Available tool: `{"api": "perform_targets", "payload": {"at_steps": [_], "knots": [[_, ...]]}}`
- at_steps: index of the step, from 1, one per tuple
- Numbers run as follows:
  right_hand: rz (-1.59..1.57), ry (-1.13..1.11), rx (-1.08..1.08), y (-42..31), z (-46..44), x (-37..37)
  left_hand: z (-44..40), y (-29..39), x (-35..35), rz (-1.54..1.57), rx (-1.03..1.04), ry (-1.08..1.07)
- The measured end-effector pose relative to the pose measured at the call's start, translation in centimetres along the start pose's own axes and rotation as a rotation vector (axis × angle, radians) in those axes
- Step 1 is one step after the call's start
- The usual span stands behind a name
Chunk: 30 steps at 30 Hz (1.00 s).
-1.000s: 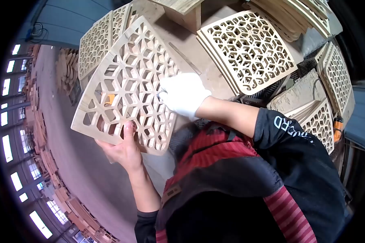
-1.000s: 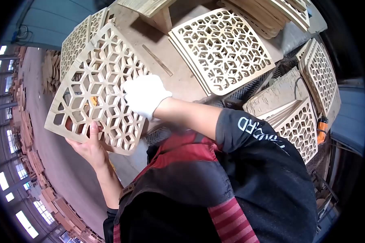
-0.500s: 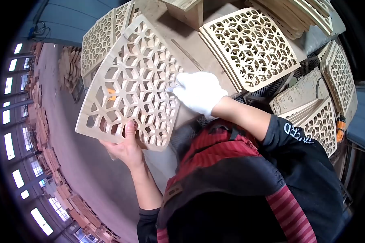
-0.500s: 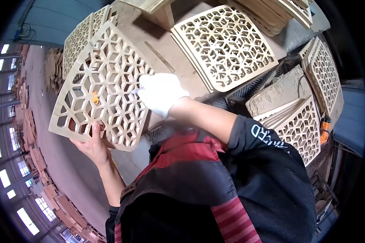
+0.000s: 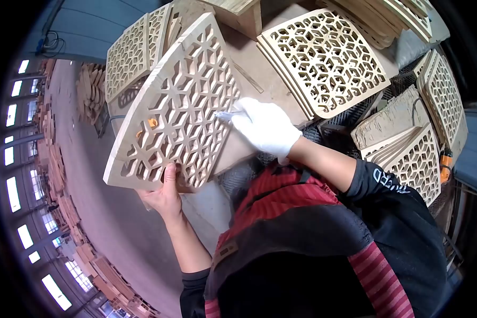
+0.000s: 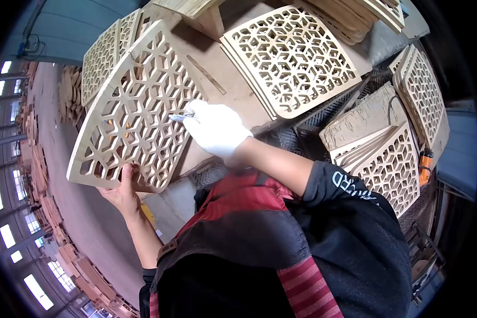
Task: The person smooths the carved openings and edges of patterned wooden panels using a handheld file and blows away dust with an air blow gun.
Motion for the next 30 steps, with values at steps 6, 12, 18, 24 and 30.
{"api": "perform_targets", "payload": {"at_steps": [6, 12, 18, 24, 30], "knots": [[-0.013, -0.018, 0.013, 0.8, 0.2, 0.1, -0.7, -1.6, -1.5, -0.053, -0.095, -0.065], [0.013, -0.008, -0.146, 0.8, 0.3, 0.6, -1.6, -3.3, -2.9, -0.028, -0.121, -0.029], [-0.011, -0.094, -0.045, 1.2, 0.0, 0.8, -1.9, -4.2, -3.0, 0.118, -0.202, -0.023], [0.004, 0.075, -0.343, -1.7, -0.2, -0.3, -2.1, -4.0, -2.9, 0.114, -0.197, -0.056], [-0.027, -0.02, -0.292, -4.5, -1.1, -0.9, -2.5, -4.1, -3.0, 0.083, -0.171, -0.029]]}}
Point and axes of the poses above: each hand's wrist, its own z-axis away from the middle knuckle, its own x-axis out of the palm, y = z × x, the point moved 8 cm from there along -z, towards the middle knuckle, and after that the axes turned 5 degrees about -x, right-handed, at the moved point
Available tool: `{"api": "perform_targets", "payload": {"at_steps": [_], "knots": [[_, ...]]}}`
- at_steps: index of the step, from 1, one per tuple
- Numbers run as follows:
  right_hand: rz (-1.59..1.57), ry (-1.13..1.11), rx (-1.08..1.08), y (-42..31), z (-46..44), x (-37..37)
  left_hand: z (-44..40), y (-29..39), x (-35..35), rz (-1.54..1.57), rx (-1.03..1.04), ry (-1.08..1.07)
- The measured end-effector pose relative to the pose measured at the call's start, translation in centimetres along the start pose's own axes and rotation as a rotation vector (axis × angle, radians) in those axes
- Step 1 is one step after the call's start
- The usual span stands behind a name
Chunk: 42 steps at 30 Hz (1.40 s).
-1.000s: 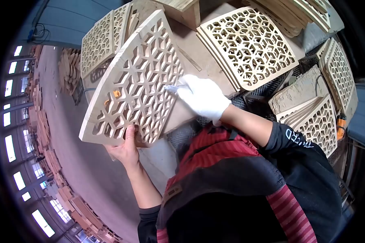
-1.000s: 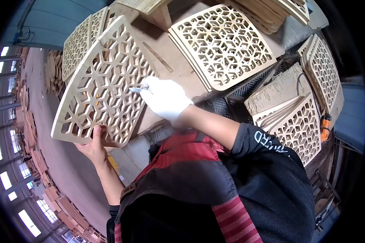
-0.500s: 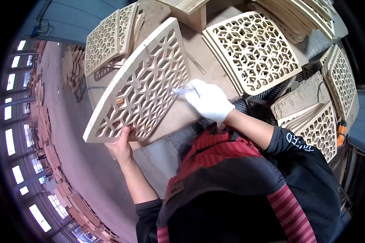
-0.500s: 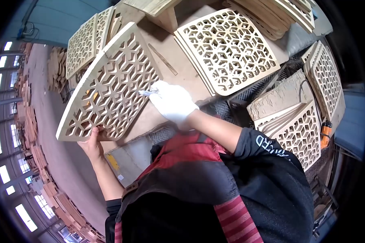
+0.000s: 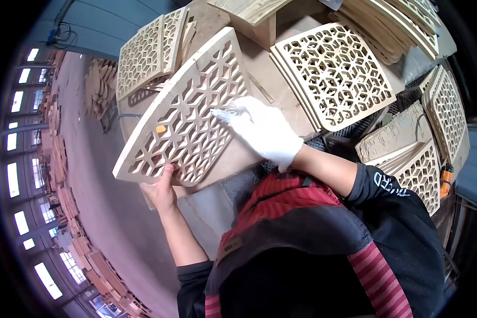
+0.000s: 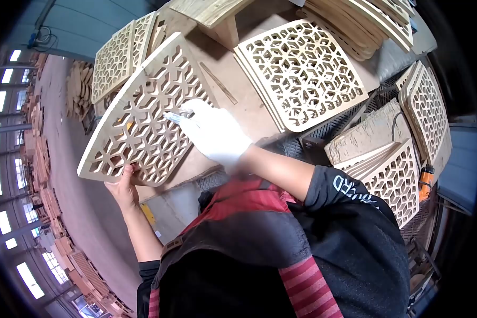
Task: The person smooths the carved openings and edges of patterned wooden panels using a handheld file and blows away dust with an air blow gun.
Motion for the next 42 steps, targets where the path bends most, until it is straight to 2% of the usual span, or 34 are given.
{"api": "perform_targets", "payload": {"at_steps": [1, 4, 7, 9, 10, 17, 21, 23, 25, 26, 27, 29, 30, 31, 34, 35, 37, 38, 41, 42], "knots": [[0.186, 0.056, -0.249, -1.5, 0.3, -0.1, 0.0, 0.0, 0.0, 0.0, 0.002, 0.0], [0.238, 0.086, -0.285, -1.5, 0.2, 0.2, 0.1, 0.3, 0.5, 0.046, -0.033, 0.017], [0.147, 0.128, -0.173, -0.6, 0.0, -0.5, 0.0, 0.0, 0.3, 0.117, -0.048, 0.025], [-0.027, 0.208, -0.043, 1.4, -0.1, -0.7, -0.2, -0.3, 0.3, 0.186, -0.07, 0.038], [-0.203, 0.233, 0.189, 4.1, -0.1, -0.1, -0.4, -0.4, 0.0, 0.174, -0.062, 0.047], [-0.09, 0.206, 0.13, 2.0, -1.1, -0.9, -0.5, 1.3, 0.9, 0.242, -0.108, 0.003], [-0.14, 0.25, 0.083, 1.8, -1.3, -1.3, -0.7, -0.1, 0.8, 0.306, -0.232, 0.035], [-0.133, 0.27, 0.176, 2.8, -1.3, -1.7, -1.0, -0.8, 0.7, 0.44, -0.29, -0.017], [-0.141, 0.345, 0.215, 4.5, -1.1, -2.0, -1.1, -1.4, 0.3, 0.518, -0.435, 0.008], [-0.261, 0.367, 0.235, 5.7, -1.2, -1.9, -1.5, -2.1, -0.3, 0.579, -0.442, -0.056], [-0.053, 0.385, 0.255, 5.3, -1.2, -3.4, -1.3, -2.1, -0.5, 0.513, -0.523, 0.069], [0.078, 0.491, 0.285, 5.9, -1.1, -5.3, -1.2, -2.8, -1.2, 0.553, -0.589, 0.146], [0.13, 0.523, 0.228, 6.3, -1.1, -6.0, -1.5, -4.7, -2.1, 0.621, -0.668, 0.101], [0.234, 0.507, 0.277, 6.4, -1.4, -7.0, -1.3, -5.0, -1.8, 0.674, -0.727, 0.057], [0.053, 0.427, 0.377, 10.0, -1.9, -7.0, -0.6, -5.4, -0.7, 0.798, -0.854, -0.07], [0.017, 0.452, 0.335, 10.5, -2.2, -7.2, -0.5, -5.6, -0.7, 0.812, -0.88, -0.074], [-0.128, 0.278, 0.488, 11.3, -2.3, -6.5, -0.3, -5.8, -0.5, 0.843, -0.934, -0.08], [-0.382, 0.302, 0.496, 11.4, -2.1, -5.7, -0.3, -6.0, -0.5, 0.798, -0.958, -0.039], [-0.432, 0.116, 0.637, 11.6, -1.6, -4.9, 0.1, -6.0, 0.1, 0.814, -1.001, -0.018], [-0.408, 0.1, 0.597, 11.1, -1.7, -4.9, 0.0, -6.2, 0.1, 0.79, -0.989, -0.054]]}}
Point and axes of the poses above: each hand's wrist, its own z-axis away from the middle knuckle, its own x-axis out of the palm, y = z × x, the point moved 8 cm from there along -z, towards the middle knuckle, and after that the axes turned 5 degrees about -x, right-handed, at the moved point
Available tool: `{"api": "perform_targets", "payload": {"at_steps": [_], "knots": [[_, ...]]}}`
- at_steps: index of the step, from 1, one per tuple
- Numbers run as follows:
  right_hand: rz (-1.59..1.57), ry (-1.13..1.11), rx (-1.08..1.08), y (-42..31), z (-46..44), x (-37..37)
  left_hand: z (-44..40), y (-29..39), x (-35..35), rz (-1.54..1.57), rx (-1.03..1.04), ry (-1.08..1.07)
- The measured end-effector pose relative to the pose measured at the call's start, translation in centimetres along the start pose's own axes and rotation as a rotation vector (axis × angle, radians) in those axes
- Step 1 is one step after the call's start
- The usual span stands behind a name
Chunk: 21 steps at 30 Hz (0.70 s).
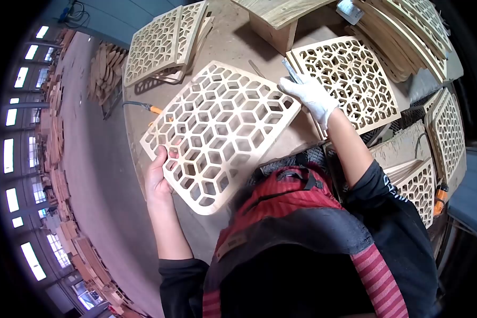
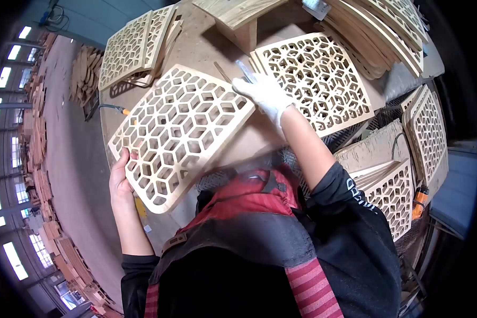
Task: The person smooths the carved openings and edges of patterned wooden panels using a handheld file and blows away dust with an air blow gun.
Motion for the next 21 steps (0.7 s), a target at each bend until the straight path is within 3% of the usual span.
{"api": "perform_targets", "payload": {"at_steps": [5, 11, 13, 21], "knots": [[-0.253, -0.109, -0.003, 2.5, -0.9, 0.6, -0.7, 0.2, -1.0, 0.027, 0.001, -0.001], [-0.292, -0.129, 0.082, -0.1, 1.2, 1.1, -1.1, -0.1, -1.0, 0.135, -0.09, -0.069], [-0.311, -0.138, 0.09, -0.1, 1.4, 1.1, -0.9, -0.2, -0.6, 0.11, -0.057, 0.002], [-0.375, -0.154, 0.014, -0.2, 1.5, 1.5, -0.2, -0.7, 0.6, 0.195, -0.063, -0.039]]}}
Point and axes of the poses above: each hand's wrist, its own z-axis away from the middle knuckle, its own x-axis out of the palm, y = z × x, the point moved 8 cm from there along -z, towards the middle knuckle, and after that the axes turned 5 degrees about -x, right-handed, at the moved point
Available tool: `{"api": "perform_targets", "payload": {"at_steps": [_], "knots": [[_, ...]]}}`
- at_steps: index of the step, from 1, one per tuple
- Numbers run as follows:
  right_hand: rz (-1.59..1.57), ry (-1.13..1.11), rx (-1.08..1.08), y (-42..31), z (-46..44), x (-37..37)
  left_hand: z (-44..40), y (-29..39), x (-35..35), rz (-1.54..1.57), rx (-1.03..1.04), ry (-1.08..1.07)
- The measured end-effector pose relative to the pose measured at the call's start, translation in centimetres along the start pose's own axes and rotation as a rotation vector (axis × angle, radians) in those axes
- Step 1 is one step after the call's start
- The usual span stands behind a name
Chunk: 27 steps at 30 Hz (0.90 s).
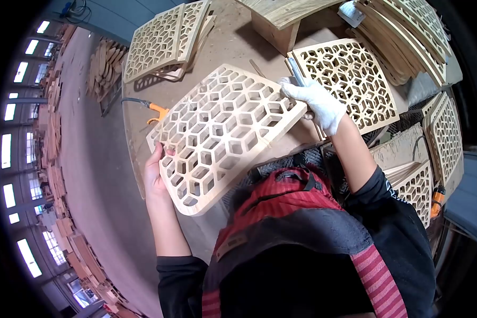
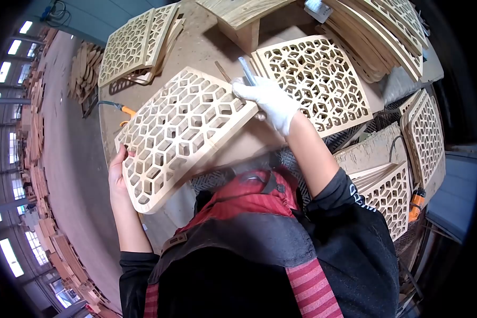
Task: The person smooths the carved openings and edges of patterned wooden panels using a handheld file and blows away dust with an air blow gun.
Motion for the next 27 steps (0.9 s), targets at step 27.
{"api": "perform_targets", "payload": {"at_steps": [27], "knots": [[0.199, -0.165, -0.156, -6.4, 4.6, 3.9, 0.4, -1.0, 1.3, -0.113, -0.071, -0.093]]}}
Point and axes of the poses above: each hand's wrist, its own z-axis away from the middle knuckle, its own x-axis out of the palm, y = z × x, the point moved 8 cm from there along -z, towards the middle knuckle, and after that the axes turned 5 degrees about -x, right-handed, at the moved point
